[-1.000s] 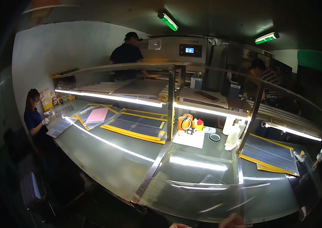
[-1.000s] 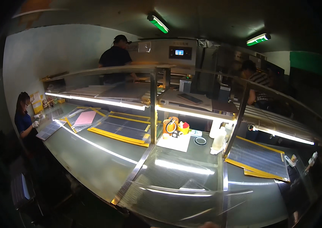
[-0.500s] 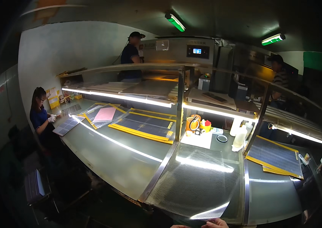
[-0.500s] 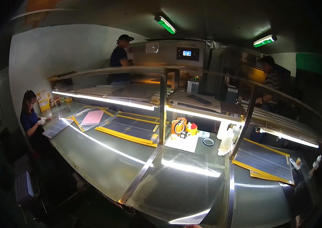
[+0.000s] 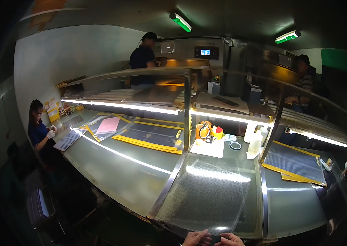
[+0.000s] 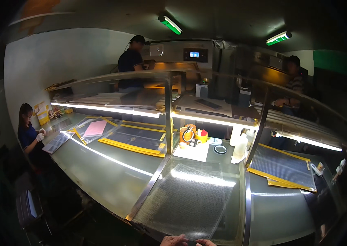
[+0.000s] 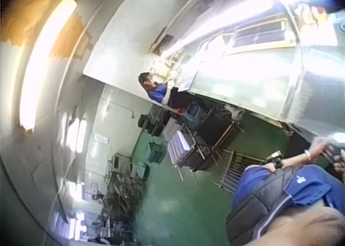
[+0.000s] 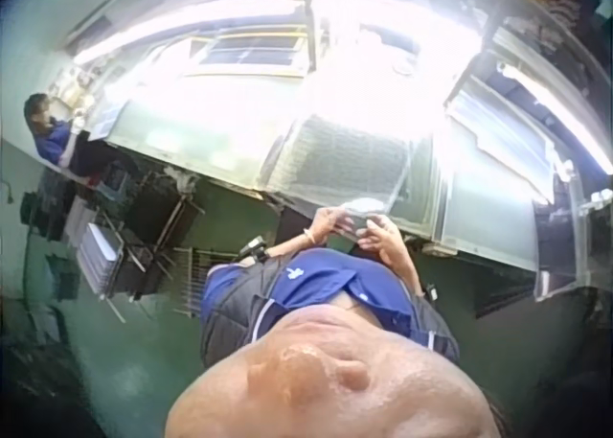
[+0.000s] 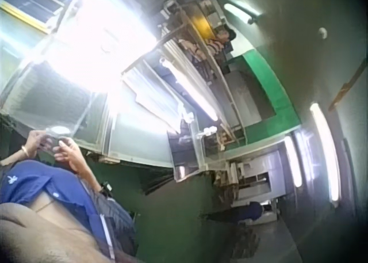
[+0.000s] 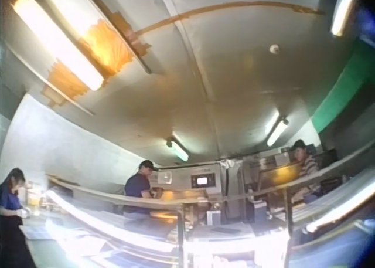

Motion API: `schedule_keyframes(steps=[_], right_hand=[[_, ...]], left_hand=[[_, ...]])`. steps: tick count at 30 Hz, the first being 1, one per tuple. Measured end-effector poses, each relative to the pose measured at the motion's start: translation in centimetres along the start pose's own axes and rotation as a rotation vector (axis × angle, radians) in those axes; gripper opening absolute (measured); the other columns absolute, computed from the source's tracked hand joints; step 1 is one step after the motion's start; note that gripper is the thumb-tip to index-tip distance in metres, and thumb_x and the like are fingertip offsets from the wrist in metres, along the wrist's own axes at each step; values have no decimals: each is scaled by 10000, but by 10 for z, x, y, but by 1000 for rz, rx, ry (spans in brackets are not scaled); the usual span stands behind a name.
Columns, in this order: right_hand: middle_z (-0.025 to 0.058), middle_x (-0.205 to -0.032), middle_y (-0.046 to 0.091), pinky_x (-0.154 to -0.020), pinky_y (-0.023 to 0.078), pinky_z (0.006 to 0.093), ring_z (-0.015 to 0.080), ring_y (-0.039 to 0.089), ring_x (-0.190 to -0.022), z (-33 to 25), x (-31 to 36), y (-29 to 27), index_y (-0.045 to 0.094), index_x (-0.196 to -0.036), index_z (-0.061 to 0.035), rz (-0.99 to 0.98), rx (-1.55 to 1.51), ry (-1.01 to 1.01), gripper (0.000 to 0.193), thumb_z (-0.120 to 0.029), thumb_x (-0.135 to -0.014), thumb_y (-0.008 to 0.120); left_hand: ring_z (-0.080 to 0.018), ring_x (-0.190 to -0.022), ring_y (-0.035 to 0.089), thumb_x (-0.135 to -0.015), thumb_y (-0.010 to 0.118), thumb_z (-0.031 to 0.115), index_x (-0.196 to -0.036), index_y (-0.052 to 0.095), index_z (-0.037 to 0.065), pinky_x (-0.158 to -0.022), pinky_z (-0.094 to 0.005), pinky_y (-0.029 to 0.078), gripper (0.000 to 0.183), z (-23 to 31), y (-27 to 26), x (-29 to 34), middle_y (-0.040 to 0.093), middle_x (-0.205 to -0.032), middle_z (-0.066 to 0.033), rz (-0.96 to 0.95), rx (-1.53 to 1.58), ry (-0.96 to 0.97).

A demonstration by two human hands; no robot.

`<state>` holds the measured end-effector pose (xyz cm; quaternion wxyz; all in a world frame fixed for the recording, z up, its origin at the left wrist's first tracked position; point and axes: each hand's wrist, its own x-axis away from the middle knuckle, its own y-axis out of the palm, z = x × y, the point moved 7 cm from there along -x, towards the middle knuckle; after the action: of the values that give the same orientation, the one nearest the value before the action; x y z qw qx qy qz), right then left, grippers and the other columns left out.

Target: Inspecting and sorting thin sheets of material on a backlit table.

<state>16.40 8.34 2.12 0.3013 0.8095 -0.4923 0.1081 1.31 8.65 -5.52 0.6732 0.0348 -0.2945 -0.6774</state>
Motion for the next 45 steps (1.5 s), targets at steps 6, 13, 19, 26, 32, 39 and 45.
schedule_keyframes(steps=[6,13,19,26,32,39,45], right_hand=[[107,-817,605,-540,495,245,156,595,-617,-5,7,7,425,-1197,-60,-10,-31,-4,408,-231,-857,571],[55,-729,561,-461,429,189,103,535,-543,-24,16,10,447,-1197,-43,-36,-119,-49,377,-163,-857,556],[50,-696,555,-451,423,177,94,522,-519,-23,15,18,456,-1172,-44,-60,-139,-45,332,-148,-868,539],[75,-731,583,-496,469,207,128,571,-570,-9,6,-3,464,-1149,-63,18,-39,-11,319,-182,-865,548],[138,-856,620,-557,524,274,202,622,-653,-16,6,1,345,-1270,-73,38,79,-69,434,-168,-881,512],[150,-817,627,-498,542,292,189,619,-582,-47,16,-2,275,-1348,-134,128,139,-265,483,-101,-900,451],[120,-767,627,-463,534,273,143,588,-526,-55,12,-32,337,-1322,-125,282,16,-314,431,-80,-904,430]], left_hand=[[-206,-601,627,-842,587,215,-909,635,20,-526,-292,498,212,21,-3,15,648,-736,-106,157,-464,387],[-288,-982,554,-693,638,138,-1104,584,104,-811,-387,449,416,54,50,64,563,-1119,-108,-22,-1296,1296],[-339,-1183,392,-757,553,258,-1217,485,115,-987,-505,264,486,58,55,23,432,-1285,-134,45,-1543,869],[-252,-1251,349,-742,502,131,-1238,475,122,-1044,-454,201,497,64,61,29,424,-1315,-104,92,-1676,1017],[-252,-1147,435,-717,546,104,-1224,482,118,-1004,-442,271,511,67,54,31,504,-1198,-91,122,-1491,999],[-223,-882,514,-680,605,140,-964,621,121,-858,-372,397,285,57,37,29,545,-869,-39,209,-1440,1215],[-257,-857,550,-622,604,52,-851,629,85,-794,-399,451,232,69,29,40,573,-841,-57,104,-1221,1234]])
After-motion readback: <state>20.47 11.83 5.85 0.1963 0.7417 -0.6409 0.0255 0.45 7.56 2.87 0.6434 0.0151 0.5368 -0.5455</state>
